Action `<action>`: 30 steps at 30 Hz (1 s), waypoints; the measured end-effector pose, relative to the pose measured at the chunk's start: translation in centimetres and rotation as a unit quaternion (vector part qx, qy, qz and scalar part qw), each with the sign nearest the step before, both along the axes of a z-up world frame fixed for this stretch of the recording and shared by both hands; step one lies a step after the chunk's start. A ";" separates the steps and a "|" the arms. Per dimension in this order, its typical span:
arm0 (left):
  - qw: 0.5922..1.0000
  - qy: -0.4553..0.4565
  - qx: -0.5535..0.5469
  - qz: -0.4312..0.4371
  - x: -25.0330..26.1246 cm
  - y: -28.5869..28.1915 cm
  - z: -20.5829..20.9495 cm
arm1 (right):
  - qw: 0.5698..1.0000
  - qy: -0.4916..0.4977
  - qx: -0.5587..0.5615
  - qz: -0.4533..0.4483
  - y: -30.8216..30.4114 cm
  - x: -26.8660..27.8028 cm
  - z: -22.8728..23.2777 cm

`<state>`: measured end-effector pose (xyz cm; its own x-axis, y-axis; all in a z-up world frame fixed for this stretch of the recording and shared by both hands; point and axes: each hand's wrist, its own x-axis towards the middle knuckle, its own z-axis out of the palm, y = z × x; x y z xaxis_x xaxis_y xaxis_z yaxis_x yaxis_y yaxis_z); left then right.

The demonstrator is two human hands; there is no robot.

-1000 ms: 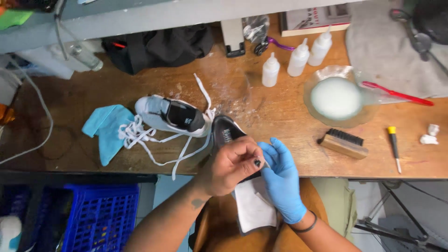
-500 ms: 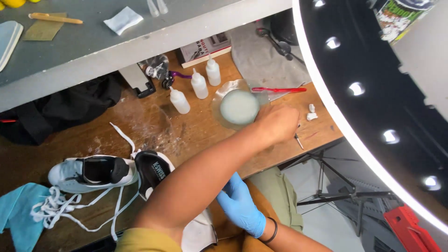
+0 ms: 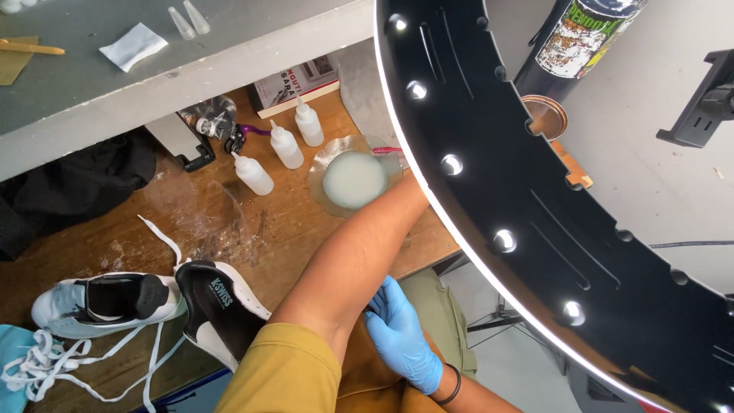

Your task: The person cleans a white sneaker with black accents using a small white cloth. They wipe the exterior leather, the interior lining, and the sole of the shoe while holding it in their lap. The person also handles a second shoe and various cleaning supplies on the table.

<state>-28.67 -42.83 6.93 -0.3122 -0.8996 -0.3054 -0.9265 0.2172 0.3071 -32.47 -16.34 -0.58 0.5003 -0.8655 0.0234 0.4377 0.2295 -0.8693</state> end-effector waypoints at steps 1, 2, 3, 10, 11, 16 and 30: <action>1.000 -0.001 0.001 0.000 0.1 0.3 -0.3 | 1.000 -0.001 0.001 0.000 0.2 -0.1 0.1; 1.000 -0.005 0.000 -0.005 0.2 0.5 -0.4 | 1.000 0.006 0.004 0.005 0.1 -0.1 0.2; 1.000 -0.010 -0.001 -0.010 0.3 0.6 -0.5 | 1.000 0.014 0.007 0.011 0.1 -0.1 0.4; 0.999 -0.029 0.002 -0.023 2.1 0.2 -1.0 | 0.999 0.024 -0.024 0.002 0.4 -0.1 -1.7; 0.999 -0.032 0.001 -0.024 3.1 1.2 -1.3 | 0.999 0.039 -0.025 -0.006 0.5 -0.1 -2.9; 0.993 -0.110 0.018 -0.024 9.9 8.5 3.1 | 0.995 0.080 -0.053 0.017 1.1 0.0 -4.6; 0.714 0.184 -0.405 0.541 20.8 42.2 -5.1 | 0.981 0.159 -0.103 0.043 1.5 5.1 -2.6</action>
<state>-7.92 -0.65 1.81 0.7738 -0.5096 0.3762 -0.5762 -0.3197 0.7522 -27.38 -14.83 -3.22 0.5808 -0.8137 0.0243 0.1245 0.0593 -0.9904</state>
